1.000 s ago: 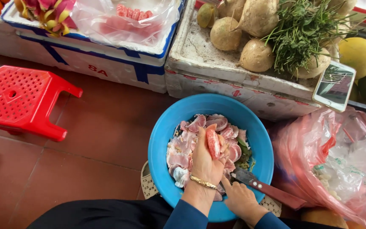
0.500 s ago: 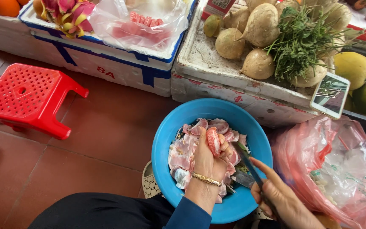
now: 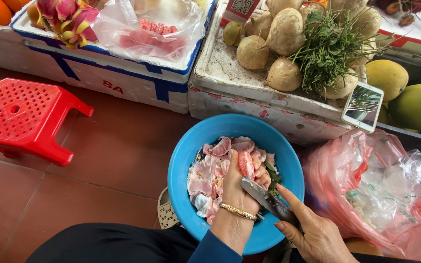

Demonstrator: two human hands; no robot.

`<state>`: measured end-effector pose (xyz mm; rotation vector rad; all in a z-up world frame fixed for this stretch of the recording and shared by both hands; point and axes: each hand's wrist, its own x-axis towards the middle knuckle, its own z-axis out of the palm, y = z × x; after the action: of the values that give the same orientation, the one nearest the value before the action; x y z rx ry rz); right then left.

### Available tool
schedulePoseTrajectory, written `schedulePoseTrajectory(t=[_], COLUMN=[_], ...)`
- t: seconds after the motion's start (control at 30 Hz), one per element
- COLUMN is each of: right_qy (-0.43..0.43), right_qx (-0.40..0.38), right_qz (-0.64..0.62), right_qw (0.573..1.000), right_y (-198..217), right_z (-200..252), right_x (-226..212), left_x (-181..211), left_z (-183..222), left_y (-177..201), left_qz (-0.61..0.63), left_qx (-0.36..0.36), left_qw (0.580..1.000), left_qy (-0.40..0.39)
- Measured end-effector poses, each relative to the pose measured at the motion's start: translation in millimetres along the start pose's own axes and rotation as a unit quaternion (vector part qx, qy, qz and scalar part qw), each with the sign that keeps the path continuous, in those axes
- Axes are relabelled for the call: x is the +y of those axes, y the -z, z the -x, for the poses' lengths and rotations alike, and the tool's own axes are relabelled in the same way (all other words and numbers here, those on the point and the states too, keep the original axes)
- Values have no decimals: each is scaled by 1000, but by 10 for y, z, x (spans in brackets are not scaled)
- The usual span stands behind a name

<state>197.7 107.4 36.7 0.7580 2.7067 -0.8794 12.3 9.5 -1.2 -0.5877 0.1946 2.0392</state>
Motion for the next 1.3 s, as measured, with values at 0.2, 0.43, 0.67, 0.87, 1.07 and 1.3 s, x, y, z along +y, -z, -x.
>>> schedulePoseTrajectory(t=[0.2, 0.43, 0.67, 0.87, 1.07, 1.3], right_qy=[-43, -24, 13, 11, -24, -3], right_qx=[30, 35, 36, 33, 8, 74], right_qz=[19, -26, -40, -62, -77, -26], right_qw=[998, 999, 998, 998, 997, 997], right_y=[8, 13, 15, 100, 198, 158], right_z=[31, 33, 19, -10, -43, -63], right_x=[-254, -449, -580, -743, -855, -823], left_x=[-73, -65, -114, -130, -155, -226], left_z=[20, 147, 224, 285, 343, 351], left_y=[10, -120, -214, -255, -318, -282], left_qz=[5, -36, 23, 18, -9, 2], left_qx=[-10, -48, -54, -112, -73, -19], left_qw=[999, 995, 988, 985, 990, 996], left_qy=[-47, -84, -144, -129, -117, -86])
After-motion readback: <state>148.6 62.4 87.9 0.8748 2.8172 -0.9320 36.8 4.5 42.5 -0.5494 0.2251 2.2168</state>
